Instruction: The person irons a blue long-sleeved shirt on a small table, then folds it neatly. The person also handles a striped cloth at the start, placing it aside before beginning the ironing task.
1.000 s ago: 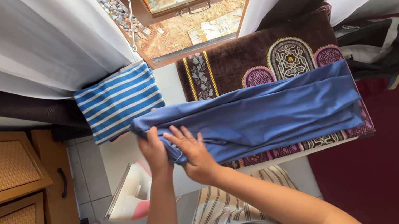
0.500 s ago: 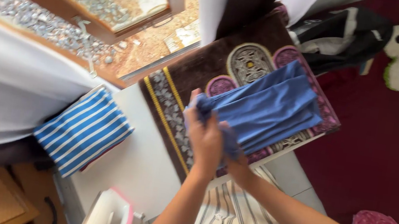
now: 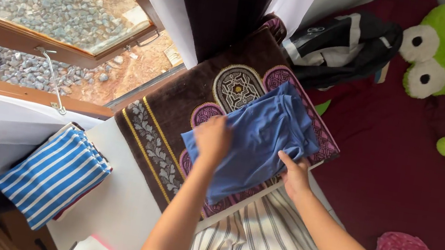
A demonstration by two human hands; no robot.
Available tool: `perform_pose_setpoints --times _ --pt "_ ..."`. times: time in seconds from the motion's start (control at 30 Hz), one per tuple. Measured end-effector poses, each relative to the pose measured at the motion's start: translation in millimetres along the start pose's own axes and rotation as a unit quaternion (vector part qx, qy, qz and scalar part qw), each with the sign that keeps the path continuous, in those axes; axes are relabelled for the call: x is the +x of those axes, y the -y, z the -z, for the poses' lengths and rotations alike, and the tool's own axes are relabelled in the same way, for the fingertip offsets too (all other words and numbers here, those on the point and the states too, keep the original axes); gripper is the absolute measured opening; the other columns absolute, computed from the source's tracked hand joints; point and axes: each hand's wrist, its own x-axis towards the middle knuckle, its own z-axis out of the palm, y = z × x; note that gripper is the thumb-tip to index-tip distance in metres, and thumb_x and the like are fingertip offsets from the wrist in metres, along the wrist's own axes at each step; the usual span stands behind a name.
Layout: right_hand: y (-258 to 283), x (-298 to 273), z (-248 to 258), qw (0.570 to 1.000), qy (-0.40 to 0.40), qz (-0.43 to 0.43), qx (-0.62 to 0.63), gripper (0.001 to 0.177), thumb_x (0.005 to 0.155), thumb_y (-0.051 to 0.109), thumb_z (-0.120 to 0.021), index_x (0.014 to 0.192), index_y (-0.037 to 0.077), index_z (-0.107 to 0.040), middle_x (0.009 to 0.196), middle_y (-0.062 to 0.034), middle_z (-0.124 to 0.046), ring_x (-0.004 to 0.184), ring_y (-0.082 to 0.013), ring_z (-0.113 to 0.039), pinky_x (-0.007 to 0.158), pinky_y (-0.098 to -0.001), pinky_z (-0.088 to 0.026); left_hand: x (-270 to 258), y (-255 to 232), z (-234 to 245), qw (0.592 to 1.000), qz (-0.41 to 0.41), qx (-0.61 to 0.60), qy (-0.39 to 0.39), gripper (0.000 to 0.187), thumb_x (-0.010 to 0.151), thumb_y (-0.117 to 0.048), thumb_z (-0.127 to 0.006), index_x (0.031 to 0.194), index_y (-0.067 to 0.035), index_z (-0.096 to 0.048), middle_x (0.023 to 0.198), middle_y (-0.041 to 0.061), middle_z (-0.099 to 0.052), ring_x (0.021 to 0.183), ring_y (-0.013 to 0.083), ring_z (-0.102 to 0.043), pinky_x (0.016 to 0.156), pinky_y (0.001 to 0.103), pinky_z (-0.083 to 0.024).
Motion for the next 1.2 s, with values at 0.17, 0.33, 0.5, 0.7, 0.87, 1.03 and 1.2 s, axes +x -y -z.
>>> perform_pose_setpoints --times 0.17,0.33,0.5,0.7,0.87,1.03,1.2 --pt "-5.7 18.7 -7.3 0.990 -0.101 0.036 -0.091 0.063 0.084 0.015 -0.082 0.136 0.004 -0.048 0.125 -0.0085 -0.062 0.113 -0.0201 -0.062 0.093 -0.0337 -0.050 -25.5 80.3 3.7 0.997 0.024 0.040 -0.065 0.037 0.089 -0.041 -0.068 0.117 -0.017 -0.070 0.118 0.006 -0.069 0.114 0.0299 -0.060 0.104 0.060 -0.032" --pt "7.0 44.6 -20.4 0.991 -0.126 0.054 -0.007 0.058 0.076 -0.001 -0.062 0.134 0.003 -0.055 0.121 -0.0123 -0.063 0.112 -0.0273 -0.062 0.101 -0.0390 -0.049 -34.7 112.3 3.0 0.993 0.116 0.006 -0.024 0.025 0.097 -0.039 -0.065 0.113 -0.020 -0.071 0.118 0.000 -0.070 0.120 0.0259 -0.061 0.118 0.056 -0.029" --pt "31.9 62.4 10.4 0.979 0.049 -0.061 0.187 0.052 0.074 0.004 -0.053 0.126 0.001 -0.060 0.119 -0.0142 -0.069 0.110 -0.0283 -0.066 0.100 -0.0420 -0.052 -40.2 94.5 21.4 0.988 0.049 -0.083 -0.122 0.032 0.092 -0.030 -0.070 0.119 -0.014 -0.067 0.129 0.008 -0.062 0.125 0.0306 -0.056 0.109 0.052 -0.036" --pt "51.7 59.7 54.0 0.979 -0.008 0.046 -0.200 0.043 0.095 0.020 -0.069 0.129 -0.005 -0.060 0.112 -0.0129 -0.066 0.094 -0.0204 -0.066 0.076 -0.0332 -0.051 -105.2 30.1 28.6 0.976 -0.211 -0.050 -0.027 0.050 0.076 -0.033 -0.082 0.119 -0.017 -0.063 0.128 0.013 -0.055 0.134 0.0368 -0.043 0.113 0.064 -0.023" --pt "70.5 39.9 27.5 0.899 0.008 0.004 -0.438 0.044 0.091 0.022 -0.076 0.126 0.001 -0.059 0.098 -0.0057 -0.069 0.076 -0.0132 -0.066 0.063 -0.0288 -0.055 -168.5 35.6 6.6 0.985 -0.165 -0.050 0.003 0.054 0.077 -0.025 -0.082 0.126 -0.016 -0.061 0.127 0.013 -0.052 0.139 0.0373 -0.039 0.117 0.060 -0.025" --pt "49.5 54.2 29.7 0.891 0.029 0.079 -0.447 0.029 0.092 0.011 -0.070 0.119 0.001 -0.066 0.094 -0.0070 -0.068 0.071 -0.0137 -0.064 0.063 -0.0299 -0.054 -188.2 67.6 -19.9 0.989 -0.110 -0.077 -0.057 0.053 0.068 -0.012 -0.080 0.117 -0.011 -0.058 0.118 0.016 -0.051 0.132 0.0391 -0.045 0.114 0.049 -0.039" --pt "42.5 78.6 58.3 0.891 0.021 0.186 -0.413 0.017 0.099 0.009 -0.067 0.113 0.002 -0.063 0.096 -0.0055 -0.066 0.076 -0.0115 -0.062 0.068 -0.0279 -0.053 -198.4 82.2 -33.5 0.992 -0.068 -0.094 -0.058 0.031 0.074 -0.012 -0.081 0.096 -0.012 -0.058 0.098 0.010 -0.057 0.102 0.0319 -0.058 0.092 0.045 -0.046"
